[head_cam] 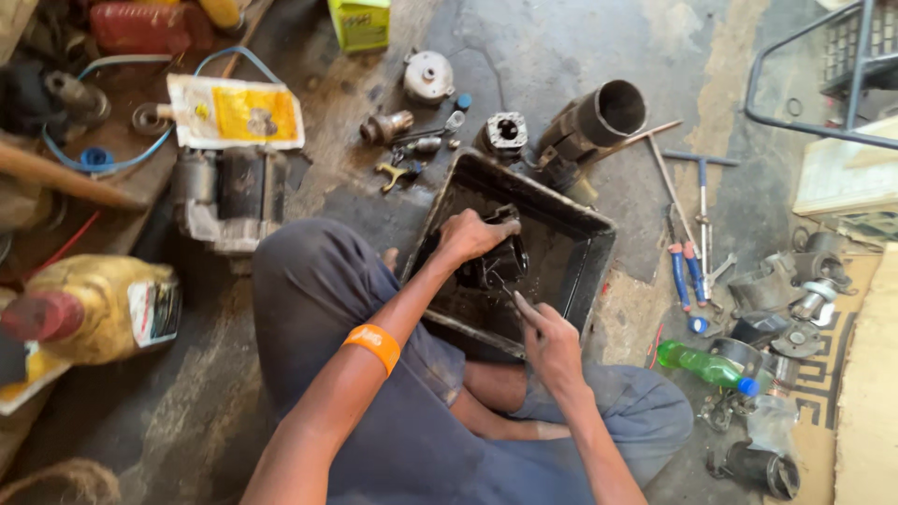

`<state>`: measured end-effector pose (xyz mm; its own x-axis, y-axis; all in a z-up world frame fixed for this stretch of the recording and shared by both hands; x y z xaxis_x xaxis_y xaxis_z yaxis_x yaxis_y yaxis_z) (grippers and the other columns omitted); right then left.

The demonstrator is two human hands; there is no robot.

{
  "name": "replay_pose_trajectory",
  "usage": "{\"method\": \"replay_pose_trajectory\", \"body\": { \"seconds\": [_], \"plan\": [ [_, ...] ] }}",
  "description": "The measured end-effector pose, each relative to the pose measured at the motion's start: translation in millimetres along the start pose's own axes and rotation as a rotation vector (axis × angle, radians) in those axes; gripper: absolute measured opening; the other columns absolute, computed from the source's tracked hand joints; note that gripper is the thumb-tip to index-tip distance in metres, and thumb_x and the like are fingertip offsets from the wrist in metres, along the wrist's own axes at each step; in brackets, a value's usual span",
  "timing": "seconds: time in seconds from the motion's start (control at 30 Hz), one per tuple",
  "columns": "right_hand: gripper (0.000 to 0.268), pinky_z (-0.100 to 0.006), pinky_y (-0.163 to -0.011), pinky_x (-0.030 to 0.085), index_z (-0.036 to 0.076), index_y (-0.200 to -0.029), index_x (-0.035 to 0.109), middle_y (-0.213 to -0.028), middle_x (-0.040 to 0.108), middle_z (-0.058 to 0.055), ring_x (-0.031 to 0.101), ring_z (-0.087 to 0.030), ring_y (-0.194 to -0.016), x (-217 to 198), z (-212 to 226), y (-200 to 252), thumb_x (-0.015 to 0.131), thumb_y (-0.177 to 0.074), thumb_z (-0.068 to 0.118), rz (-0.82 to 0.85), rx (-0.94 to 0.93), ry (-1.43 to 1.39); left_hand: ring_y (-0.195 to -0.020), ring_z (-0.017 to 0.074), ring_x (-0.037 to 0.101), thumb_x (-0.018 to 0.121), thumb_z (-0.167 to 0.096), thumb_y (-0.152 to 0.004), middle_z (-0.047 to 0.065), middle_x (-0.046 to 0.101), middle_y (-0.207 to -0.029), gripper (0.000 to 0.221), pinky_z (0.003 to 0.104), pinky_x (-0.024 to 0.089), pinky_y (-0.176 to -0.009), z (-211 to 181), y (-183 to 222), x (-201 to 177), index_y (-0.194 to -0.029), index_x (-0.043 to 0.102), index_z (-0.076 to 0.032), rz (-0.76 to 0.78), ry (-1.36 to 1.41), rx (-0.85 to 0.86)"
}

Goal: The person scrubs a cylindrical engine part with a brush while dipping it into a tray of dark liquid. The person repeatedly rotates and scrubs the part, occasionally lifting it to inspect the surface before continuing the cleaning process.

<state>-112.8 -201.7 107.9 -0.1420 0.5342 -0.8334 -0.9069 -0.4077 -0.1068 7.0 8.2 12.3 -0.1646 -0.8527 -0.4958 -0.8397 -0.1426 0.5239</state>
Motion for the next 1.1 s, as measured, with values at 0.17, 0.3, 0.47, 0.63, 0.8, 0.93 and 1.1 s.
{"method": "replay_pose_trajectory", "body": {
  "seconds": [0.17, 0.3, 0.47, 0.63, 0.8, 0.93, 1.1],
  "plan": [
    [0.039, -0.042, -0.068, 0.053, 0.02, -0.125, 0.074, -0.084, 0.067, -0.01, 0.068, -0.031, -0.074, -12.4, -4.7, 9.2, 0.068, -0.089, 0.009, 0.071, 0.034, 0.116, -0.116, 0.0428, 0.069, 0.073, -0.077, -0.063, 0.036, 0.068, -0.119, 0.1, 0.044, 0.056, -0.098, 0.0, 6.0, -2.9, -0.109, 0.073, 0.012, 0.025, 0.02, 0.009],
    [0.044, -0.043, -0.066, 0.053, 0.02, -0.128, 0.073, -0.089, 0.068, -0.01, 0.068, -0.032, -0.075, -20.3, -10.0, -1.0, 0.067, -0.086, 0.008, 0.086, -0.05, 0.143, -0.116, 0.042, 0.068, 0.074, -0.077, -0.064, 0.036, 0.068, -0.118, 0.098, 0.044, 0.055, -0.099, -9.8, 6.9, -3.1, -0.109, 0.073, 0.011, -0.002, -0.029, 0.014],
    [0.041, -0.044, -0.067, 0.054, 0.029, -0.128, 0.073, -0.085, 0.065, -0.008, 0.068, -0.031, -0.074, -24.3, -7.3, -3.0, 0.068, -0.089, 0.015, 0.191, 0.016, 0.28, -0.116, 0.0415, 0.068, 0.076, -0.077, -0.064, 0.035, 0.067, -0.119, 0.1, 0.044, 0.054, -0.099, -9.1, 13.0, -3.7, -0.11, 0.071, 0.012, 0.032, -0.042, 0.011],
    [0.041, -0.044, -0.064, 0.053, 0.027, -0.127, 0.073, -0.084, 0.063, -0.008, 0.067, -0.032, -0.074, -22.5, -2.6, -8.9, 0.068, -0.088, 0.015, 0.175, -0.048, 0.218, -0.115, 0.0411, 0.069, 0.076, -0.076, -0.063, 0.034, 0.069, -0.117, 0.096, 0.044, 0.055, -0.099, -8.9, 13.7, -5.0, -0.108, 0.074, 0.009, 0.007, -0.069, 0.043],
    [0.04, -0.044, -0.062, 0.053, 0.024, -0.123, 0.075, -0.082, 0.063, -0.009, 0.067, -0.032, -0.071, -22.3, 0.3, -6.7, 0.068, -0.085, 0.014, 0.143, -0.059, 0.267, -0.114, 0.0406, 0.069, 0.077, -0.074, -0.062, 0.033, 0.069, -0.115, 0.094, 0.044, 0.055, -0.098, -16.0, 16.5, -2.2, -0.106, 0.074, 0.008, 0.027, -0.124, 0.057],
    [0.034, -0.043, -0.064, 0.053, 0.025, -0.119, 0.077, -0.082, 0.066, -0.007, 0.068, -0.031, -0.071, -31.7, -3.9, -5.1, 0.069, -0.087, 0.016, 0.095, 0.056, 0.227, -0.114, 0.0404, 0.07, 0.076, -0.074, -0.063, 0.033, 0.07, -0.114, 0.092, 0.044, 0.055, -0.099, -12.2, 12.4, -3.3, -0.104, 0.076, 0.008, 0.023, -0.07, 0.037],
    [0.031, -0.041, -0.065, 0.053, 0.016, -0.119, 0.076, -0.083, 0.068, -0.01, 0.068, -0.031, -0.072, -13.7, -6.5, 4.4, 0.071, -0.089, 0.012, -0.029, 0.064, 0.004, -0.114, 0.0417, 0.069, 0.072, -0.078, -0.066, 0.035, 0.07, -0.115, 0.097, 0.044, 0.054, -0.1, -10.1, 3.7, 1.4, -0.105, 0.074, 0.011, 0.035, -0.087, 0.008]
  ]
}}
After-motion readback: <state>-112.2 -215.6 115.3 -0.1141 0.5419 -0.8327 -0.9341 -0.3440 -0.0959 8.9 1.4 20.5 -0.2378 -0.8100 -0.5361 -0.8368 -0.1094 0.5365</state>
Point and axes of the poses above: each hand's wrist, its own y-axis away from the middle knuckle, its own x-axis out of the palm, z = x × y, the point moved 1 cm from there along -y, towards the middle knuckle
